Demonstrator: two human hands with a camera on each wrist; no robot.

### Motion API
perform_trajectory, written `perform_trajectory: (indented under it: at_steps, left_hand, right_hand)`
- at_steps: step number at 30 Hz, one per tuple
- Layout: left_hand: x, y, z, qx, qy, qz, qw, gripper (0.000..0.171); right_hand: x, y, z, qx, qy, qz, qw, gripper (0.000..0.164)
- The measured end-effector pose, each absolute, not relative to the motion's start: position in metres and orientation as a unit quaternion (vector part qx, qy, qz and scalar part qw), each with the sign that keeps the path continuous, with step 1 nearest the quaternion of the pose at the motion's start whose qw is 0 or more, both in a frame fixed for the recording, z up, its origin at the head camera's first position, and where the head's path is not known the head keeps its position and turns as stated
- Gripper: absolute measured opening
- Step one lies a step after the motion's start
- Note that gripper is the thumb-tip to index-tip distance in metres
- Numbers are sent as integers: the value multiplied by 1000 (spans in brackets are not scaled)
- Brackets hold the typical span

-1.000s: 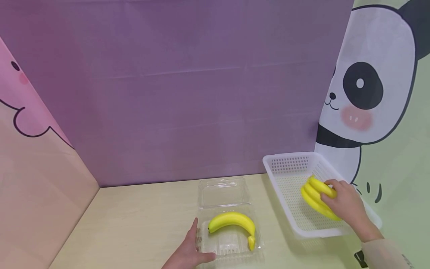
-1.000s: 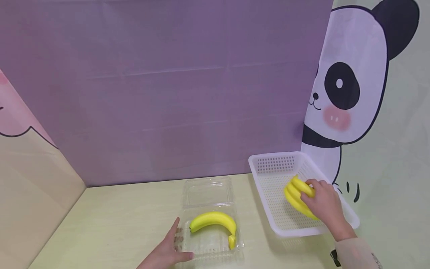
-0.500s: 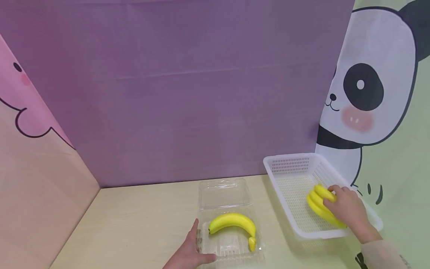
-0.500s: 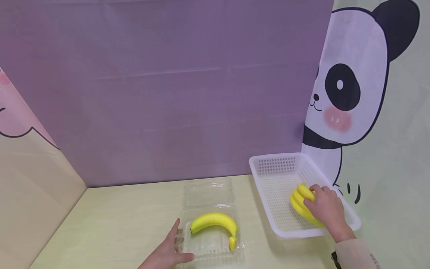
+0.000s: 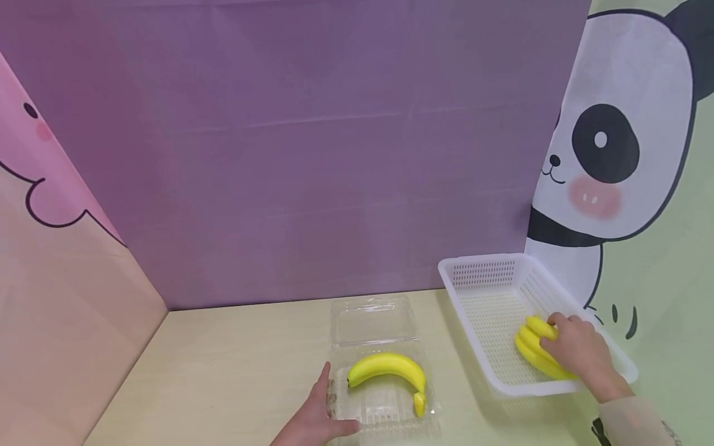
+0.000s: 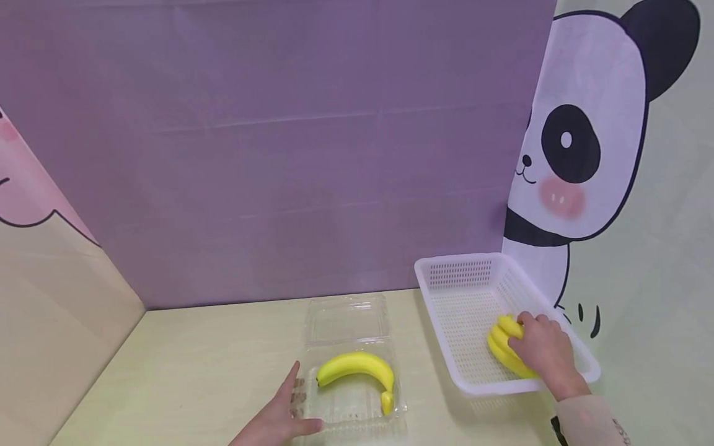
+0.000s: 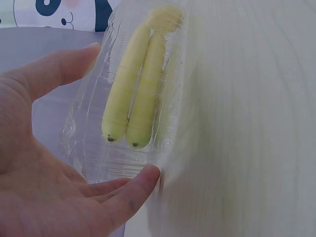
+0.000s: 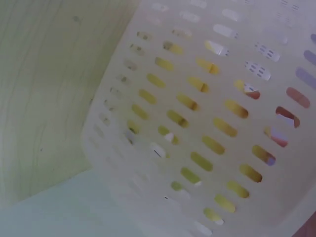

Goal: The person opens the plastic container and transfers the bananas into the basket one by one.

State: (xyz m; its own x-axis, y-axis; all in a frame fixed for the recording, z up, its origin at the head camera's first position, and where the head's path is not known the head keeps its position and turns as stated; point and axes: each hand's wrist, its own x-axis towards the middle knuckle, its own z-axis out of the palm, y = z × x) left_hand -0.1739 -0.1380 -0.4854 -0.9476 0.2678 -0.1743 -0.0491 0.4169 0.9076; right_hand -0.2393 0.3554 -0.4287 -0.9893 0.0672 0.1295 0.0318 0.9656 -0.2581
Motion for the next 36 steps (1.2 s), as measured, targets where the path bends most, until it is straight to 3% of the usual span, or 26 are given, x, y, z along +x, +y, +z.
perform_trajectory:
  at_steps: [8,19,36]
  left_hand:
    - [-174,-138,-484,63,828,537,150,127]
    - [-176,-138,-486,60,829,535,151,128]
    - [-174,-139,-485,67,828,535,150,128]
  right_hand:
    - [-238,357,-423,-31,-991,118,56,42]
    - [-233,353,-417,-14,-984,133,120,39]
    - [-222,323,-393,-1,-976,169,136,38]
